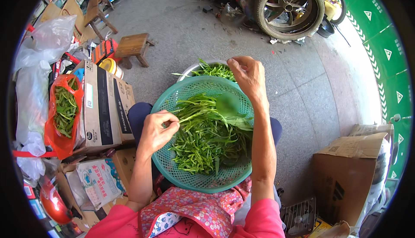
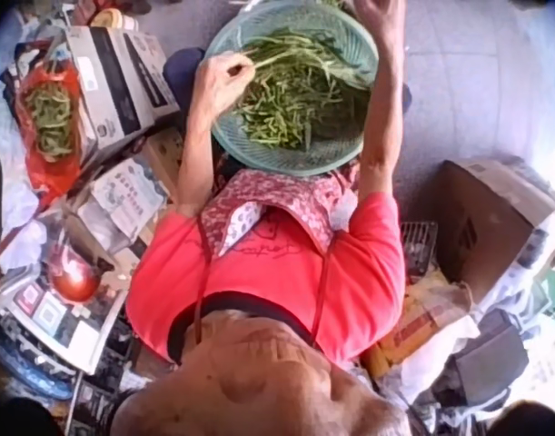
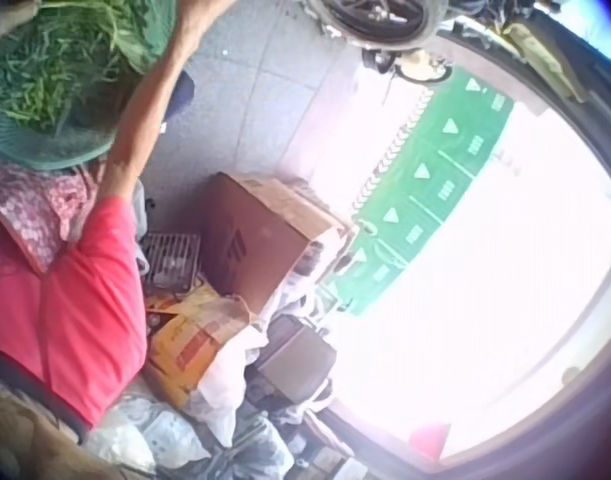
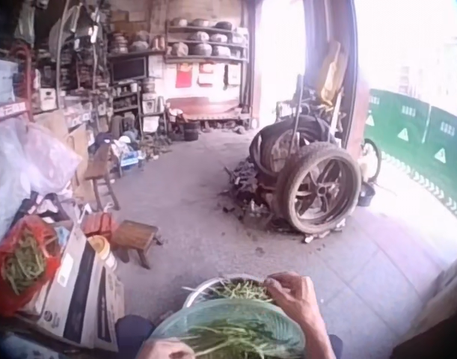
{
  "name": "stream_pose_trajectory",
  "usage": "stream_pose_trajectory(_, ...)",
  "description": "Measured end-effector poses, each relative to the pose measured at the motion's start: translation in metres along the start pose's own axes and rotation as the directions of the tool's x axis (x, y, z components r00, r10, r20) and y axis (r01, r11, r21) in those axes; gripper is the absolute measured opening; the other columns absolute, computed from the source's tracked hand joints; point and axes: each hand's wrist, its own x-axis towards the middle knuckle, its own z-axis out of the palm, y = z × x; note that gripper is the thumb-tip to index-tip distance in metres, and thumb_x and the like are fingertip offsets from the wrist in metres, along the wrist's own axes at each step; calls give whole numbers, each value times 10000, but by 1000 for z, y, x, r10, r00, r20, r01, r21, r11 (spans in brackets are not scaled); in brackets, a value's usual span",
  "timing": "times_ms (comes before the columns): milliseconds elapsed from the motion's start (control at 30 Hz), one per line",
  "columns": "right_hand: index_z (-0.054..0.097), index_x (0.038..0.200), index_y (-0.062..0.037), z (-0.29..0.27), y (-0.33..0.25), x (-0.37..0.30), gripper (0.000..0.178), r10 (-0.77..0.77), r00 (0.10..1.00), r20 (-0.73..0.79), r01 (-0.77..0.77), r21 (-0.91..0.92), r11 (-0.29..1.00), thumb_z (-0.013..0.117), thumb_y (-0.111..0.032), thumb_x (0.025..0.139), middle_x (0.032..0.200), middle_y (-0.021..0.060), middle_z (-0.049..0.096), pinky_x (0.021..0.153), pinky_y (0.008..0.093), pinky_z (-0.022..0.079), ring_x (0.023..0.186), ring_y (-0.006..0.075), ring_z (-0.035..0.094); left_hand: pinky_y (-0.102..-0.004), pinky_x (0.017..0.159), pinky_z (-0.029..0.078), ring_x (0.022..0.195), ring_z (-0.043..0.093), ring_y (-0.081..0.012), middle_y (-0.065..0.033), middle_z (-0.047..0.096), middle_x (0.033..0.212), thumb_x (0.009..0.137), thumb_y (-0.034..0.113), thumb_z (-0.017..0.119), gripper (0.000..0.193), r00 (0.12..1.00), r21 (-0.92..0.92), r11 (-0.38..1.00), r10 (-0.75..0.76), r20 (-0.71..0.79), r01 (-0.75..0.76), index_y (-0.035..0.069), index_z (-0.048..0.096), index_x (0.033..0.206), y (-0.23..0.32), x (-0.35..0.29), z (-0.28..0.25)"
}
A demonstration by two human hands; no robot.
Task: The person sits on the ground and trims green leafy vegetables by hand. They pick up stems from a green colander, snap off the ends or unwanted parts, and place the trimmed pieces into a metal bowl.
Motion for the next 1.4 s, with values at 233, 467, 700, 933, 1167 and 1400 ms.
stream_pose_trajectory(233,751,977,45,1,-33,-101,189,-77,997,-27,78,59,995,724,-142,962,906,100,760,754,289,536,839,132,690,-230,619,460,658,565,-67,-36,681,764,900,66,673,122,982,-470,868,-187,-4,163,-42,701,852,3,-2,-22)
stream_pose_trajectory(467,709,1089,-57,33,-73,-146,388,-669,721,182,687,-308,658,803,-84,715,1129,87,689,1005,539,488,1089,288,659,-240,578,430,659,552,-53,-10,645,769,886,29,682,79,980,-335,927,-117,163,167,-41,691,850,19,-17,-13)
stream_pose_trajectory(700,677,938,-54,45,-49,-171,301,-579,783,228,619,-193,761,780,-33,655,918,55,695,923,481,535,868,243,677,-262,572,440,634,555,-90,-56,651,784,886,40,708,73,964,-228,973,46,261,15,-32,718,897,17,-34,-4)
stream_pose_trajectory(933,648,870,-1,28,-15,-148,47,297,948,-115,-268,216,939,620,-30,895,717,21,655,529,259,433,599,68,511,-429,786,516,896,670,-279,-101,659,917,859,131,725,196,911,83,987,93,402,-137,83,754,1046,-11,-52,8)
stream_pose_trajectory(1167,745,1099,-104,78,25,-93,247,-149,929,339,287,-404,869,716,-114,853,1146,118,681,759,475,588,831,362,720,-431,762,476,841,651,-286,-106,680,864,859,151,734,200,915,232,923,219,339,-307,77,768,1042,-17,-58,28)
stream_pose_trajectory(1400,773,1016,-62,36,-20,-85,161,-285,926,248,340,-219,915,741,-20,864,1030,94,742,733,354,581,825,282,730,-312,657,534,705,678,-195,-119,688,823,891,4,727,121,996,-189,982,12,-85,-28,-34,725,1006,-11,-52,16)
